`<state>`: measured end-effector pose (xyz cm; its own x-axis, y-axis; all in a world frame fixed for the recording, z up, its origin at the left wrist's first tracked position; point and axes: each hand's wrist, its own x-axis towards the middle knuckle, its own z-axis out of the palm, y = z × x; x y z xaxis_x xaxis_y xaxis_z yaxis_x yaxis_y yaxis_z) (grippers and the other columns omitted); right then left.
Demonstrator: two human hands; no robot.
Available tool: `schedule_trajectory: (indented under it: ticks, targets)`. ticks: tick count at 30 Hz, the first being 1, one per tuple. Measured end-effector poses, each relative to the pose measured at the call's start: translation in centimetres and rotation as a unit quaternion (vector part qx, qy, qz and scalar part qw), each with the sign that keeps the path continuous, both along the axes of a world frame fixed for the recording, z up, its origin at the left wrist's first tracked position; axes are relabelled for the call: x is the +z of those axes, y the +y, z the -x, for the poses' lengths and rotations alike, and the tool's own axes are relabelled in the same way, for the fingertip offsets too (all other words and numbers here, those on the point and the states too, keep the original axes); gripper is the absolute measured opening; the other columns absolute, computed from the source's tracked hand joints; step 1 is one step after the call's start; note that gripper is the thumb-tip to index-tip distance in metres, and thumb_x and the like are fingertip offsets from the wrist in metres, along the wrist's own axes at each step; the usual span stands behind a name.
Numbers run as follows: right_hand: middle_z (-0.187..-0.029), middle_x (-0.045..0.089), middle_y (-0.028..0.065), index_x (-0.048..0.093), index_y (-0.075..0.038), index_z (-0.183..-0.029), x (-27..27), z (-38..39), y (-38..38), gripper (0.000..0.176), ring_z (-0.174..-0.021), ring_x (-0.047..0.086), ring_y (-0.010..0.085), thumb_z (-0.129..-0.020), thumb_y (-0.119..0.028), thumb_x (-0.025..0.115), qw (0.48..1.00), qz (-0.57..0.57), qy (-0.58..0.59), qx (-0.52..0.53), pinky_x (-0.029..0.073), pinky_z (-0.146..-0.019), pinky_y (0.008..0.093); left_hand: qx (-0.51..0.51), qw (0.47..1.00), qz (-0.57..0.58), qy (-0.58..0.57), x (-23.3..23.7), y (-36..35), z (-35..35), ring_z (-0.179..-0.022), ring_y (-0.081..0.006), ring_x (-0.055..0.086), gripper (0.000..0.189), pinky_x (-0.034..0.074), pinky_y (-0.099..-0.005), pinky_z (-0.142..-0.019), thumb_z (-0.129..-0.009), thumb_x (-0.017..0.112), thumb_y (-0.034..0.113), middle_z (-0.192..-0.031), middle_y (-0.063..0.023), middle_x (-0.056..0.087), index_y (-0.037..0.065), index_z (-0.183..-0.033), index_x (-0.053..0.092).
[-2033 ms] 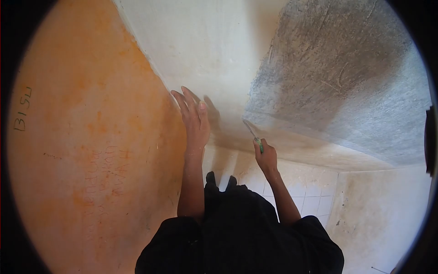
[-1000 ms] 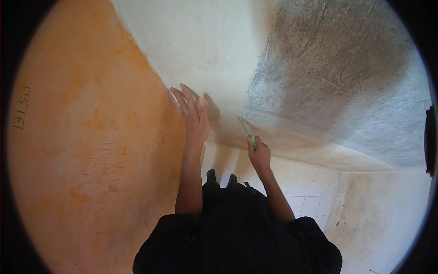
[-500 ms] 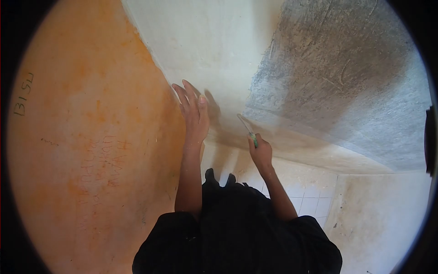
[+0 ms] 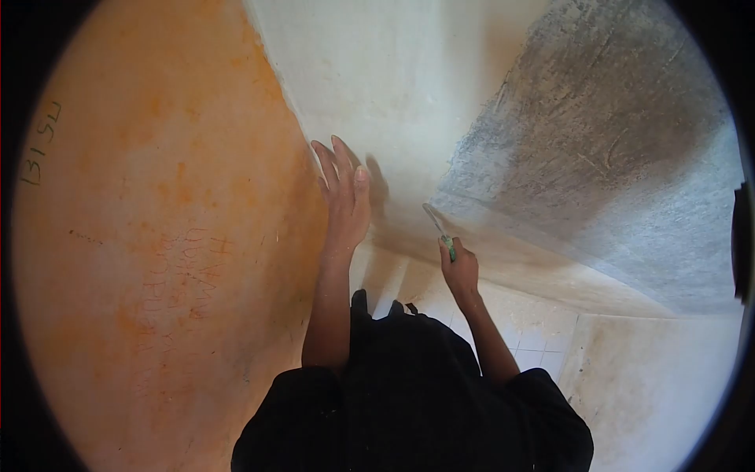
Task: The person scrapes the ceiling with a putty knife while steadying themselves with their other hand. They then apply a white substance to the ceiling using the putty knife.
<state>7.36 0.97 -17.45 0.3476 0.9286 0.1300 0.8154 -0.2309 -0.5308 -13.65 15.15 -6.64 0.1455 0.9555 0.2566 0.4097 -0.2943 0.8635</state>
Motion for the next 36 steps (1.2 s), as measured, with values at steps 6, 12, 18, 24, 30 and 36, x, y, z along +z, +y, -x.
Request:
schedule_trajectory:
  ticks: [6, 12, 18, 24, 30, 36]
  targets:
    - [-0.062, 0.058, 0.0228, 0.056, -0.003, -0.088, 1.1, 0.1, -0.5, 0.031, -0.061, 0.059, 0.0443, -0.096, -0.034, 0.057, 0.999, -0.022, 0.021, -0.010, 0.044, -0.053, 0.0493, 0.014, 1.000, -0.027, 0.003, -0.8, 0.5, -0.8, -0.146, -0.0393, -0.013, 0.077, 0.004, -0.0492, -0.118, -0.102, 0.021, 0.056, -0.156, -0.0266, -0.017, 0.004, -0.153, -0.001]
    - [-0.065, 0.061, 0.0208, 0.055, -0.005, -0.088, 1.5, -0.5, -0.6, 0.032, -0.062, 0.061, 0.0428, -0.095, -0.035, 0.057, 1.000, 0.023, -0.001, -0.009, 0.046, -0.055, 0.0490, 0.008, 1.000, -0.018, 0.007, -0.8, 0.4, -0.6, -0.146, -0.0397, -0.014, 0.077, 0.004, -0.0501, -0.118, -0.102, 0.021, 0.056, -0.155, -0.0271, -0.018, 0.004, -0.153, -0.002]
    - [-0.065, 0.061, 0.0207, 0.054, -0.004, -0.087, 2.4, -0.8, -0.1, 0.034, -0.063, 0.062, 0.0423, -0.096, -0.037, 0.056, 1.000, 0.019, -0.004, 0.004, 0.047, -0.057, 0.0488, 0.033, 0.998, -0.044, 0.024, -1.1, 0.6, -1.0, -0.145, -0.0450, -0.004, 0.072, 0.007, -0.0601, -0.114, -0.102, 0.020, 0.051, -0.155, -0.0298, -0.012, 0.005, -0.153, 0.000]
    - [-0.071, 0.064, 0.0189, 0.056, -0.006, -0.089, 1.7, -0.8, 0.2, 0.032, -0.066, 0.063, 0.0406, -0.095, -0.037, 0.056, 0.999, 0.037, -0.015, 0.006, 0.048, -0.058, 0.0475, 0.023, 0.999, -0.037, 0.007, -0.9, 0.4, -0.7, -0.146, -0.0440, -0.004, 0.073, 0.007, -0.0614, -0.113, -0.102, 0.020, 0.053, -0.156, -0.0294, -0.012, 0.005, -0.154, 0.001]
    - [-0.073, 0.065, 0.0173, 0.057, -0.008, -0.092, 1.6, -0.2, 0.6, 0.031, -0.068, 0.065, 0.0378, -0.095, -0.038, 0.056, 0.999, -0.011, -0.026, 0.029, 0.049, -0.058, 0.0471, 0.020, 1.000, -0.007, 0.012, -0.4, 0.2, -0.4, -0.147, -0.0372, -0.010, 0.076, 0.002, -0.0487, -0.118, -0.101, 0.020, 0.058, -0.158, -0.0244, -0.013, 0.007, -0.154, 0.001]
    - [-0.072, 0.066, 0.0157, 0.058, -0.008, -0.094, 1.1, 0.0, 1.3, 0.029, -0.067, 0.065, 0.0369, -0.094, -0.038, 0.057, 0.997, -0.009, -0.072, 0.032, 0.050, -0.058, 0.0470, 0.021, 1.000, -0.018, 0.004, -0.3, 0.0, -0.4, -0.147, -0.0389, -0.004, 0.076, 0.003, -0.0609, -0.114, -0.100, 0.016, 0.060, -0.158, -0.0247, -0.012, 0.008, -0.154, 0.003]
